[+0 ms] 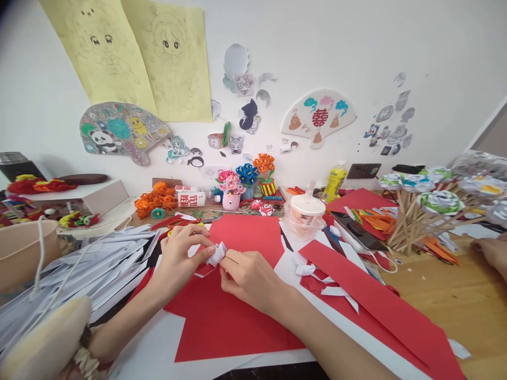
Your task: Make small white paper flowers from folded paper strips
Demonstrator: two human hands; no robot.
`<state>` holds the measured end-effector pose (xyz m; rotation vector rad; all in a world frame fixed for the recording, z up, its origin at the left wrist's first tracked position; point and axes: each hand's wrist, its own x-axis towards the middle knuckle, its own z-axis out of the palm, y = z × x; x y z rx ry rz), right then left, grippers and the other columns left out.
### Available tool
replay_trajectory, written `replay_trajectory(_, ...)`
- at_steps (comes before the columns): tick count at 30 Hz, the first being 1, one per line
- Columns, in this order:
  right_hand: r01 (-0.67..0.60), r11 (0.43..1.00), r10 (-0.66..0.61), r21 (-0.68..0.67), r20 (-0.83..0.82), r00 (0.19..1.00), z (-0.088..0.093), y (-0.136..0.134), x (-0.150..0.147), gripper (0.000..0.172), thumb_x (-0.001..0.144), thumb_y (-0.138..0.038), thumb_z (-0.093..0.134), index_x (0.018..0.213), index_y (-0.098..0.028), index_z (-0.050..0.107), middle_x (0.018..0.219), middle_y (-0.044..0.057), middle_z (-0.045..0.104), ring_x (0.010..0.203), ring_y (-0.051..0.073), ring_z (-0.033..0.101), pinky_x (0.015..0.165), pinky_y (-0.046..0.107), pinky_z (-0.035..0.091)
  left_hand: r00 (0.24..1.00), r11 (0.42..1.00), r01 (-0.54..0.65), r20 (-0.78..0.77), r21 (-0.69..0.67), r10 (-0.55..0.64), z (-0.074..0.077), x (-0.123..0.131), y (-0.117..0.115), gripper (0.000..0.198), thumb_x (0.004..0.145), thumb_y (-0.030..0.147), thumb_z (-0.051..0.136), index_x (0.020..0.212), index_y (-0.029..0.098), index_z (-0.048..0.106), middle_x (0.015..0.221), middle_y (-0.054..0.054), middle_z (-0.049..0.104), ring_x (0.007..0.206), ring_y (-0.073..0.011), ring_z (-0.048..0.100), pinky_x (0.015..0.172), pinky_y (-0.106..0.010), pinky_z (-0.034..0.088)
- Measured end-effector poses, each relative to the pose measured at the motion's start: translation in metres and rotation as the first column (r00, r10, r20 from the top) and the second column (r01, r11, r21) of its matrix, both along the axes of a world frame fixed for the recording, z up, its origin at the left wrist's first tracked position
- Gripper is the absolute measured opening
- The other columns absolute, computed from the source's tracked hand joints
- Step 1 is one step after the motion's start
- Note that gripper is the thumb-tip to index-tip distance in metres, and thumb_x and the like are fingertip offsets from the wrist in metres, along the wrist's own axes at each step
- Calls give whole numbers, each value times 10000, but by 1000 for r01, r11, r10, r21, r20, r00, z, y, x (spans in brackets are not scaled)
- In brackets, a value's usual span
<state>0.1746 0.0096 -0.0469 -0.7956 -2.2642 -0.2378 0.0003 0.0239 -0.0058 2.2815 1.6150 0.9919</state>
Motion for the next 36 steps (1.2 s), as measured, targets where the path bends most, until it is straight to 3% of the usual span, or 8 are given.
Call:
replay_trajectory(8, -32, 999, 32, -17, -17, 999, 3, -1, 1, 185, 835, -95, 411, 710, -178, 519, 622, -20, 477, 511, 98, 364, 477, 224, 285, 998, 996, 43, -41, 73, -40, -4, -2, 3, 209, 804, 295, 591, 620, 224, 662, 897, -15, 653, 885, -221, 487, 769, -397, 314)
replay_trajectory(13, -86, 992, 81, -93, -55, 995, 3, -1, 1, 152, 795, -83, 437, 733, -170, 545, 636, -19, 496, 525, 93, 375, 472, 210, 274, 994, 997, 81, -80, 20, -79, -5, -2, 4, 195, 813, 301, 591, 647, 227, 661, 880, -13, 655, 894, -224, 509, 778, -393, 313)
replay_trajectory(17, -53, 977, 25, -205, -135, 991, -1, 1, 2, 133, 769, -87, 475, 684, -178, 519, 608, -32, 481, 496, 83, 365, 481, 205, 277, 976, 980, 201, 83, 1, -200, -1, -11, 10, 234, 843, 368, 544, 696, 223, 654, 831, -1, 674, 845, -193, 552, 828, -366, 351)
replay_trajectory(22, 45, 934, -92, -355, -117, 989, -7, 7, 4, 169, 715, -46, 540, 621, -181, 501, 580, -46, 505, 500, 83, 436, 502, 194, 303, 953, 989, 144, 275, -39, -128, 5, -28, 18, 250, 834, 419, 531, 782, 211, 660, 840, -9, 685, 783, -178, 569, 740, -299, 409)
replay_trajectory(26, 98, 910, -151, -402, -103, 983, -8, 12, 8, 149, 770, -59, 548, 694, -183, 581, 621, -32, 554, 522, 97, 479, 507, 203, 314, 954, 980, 190, 247, -66, -168, 4, -29, 18, 218, 832, 372, 532, 768, 206, 658, 827, -6, 675, 760, -164, 566, 707, -281, 410)
replay_trajectory(36, 25, 877, -116, -481, -161, 980, -10, 18, 15, 232, 868, -60, 510, 816, -192, 693, 750, 17, 622, 672, 140, 588, 626, 240, 430, 954, 961, 277, 128, -20, -272, 1, -18, 9, 95, 814, 235, 557, 866, 217, 634, 908, -17, 642, 808, -163, 556, 747, -295, 435)
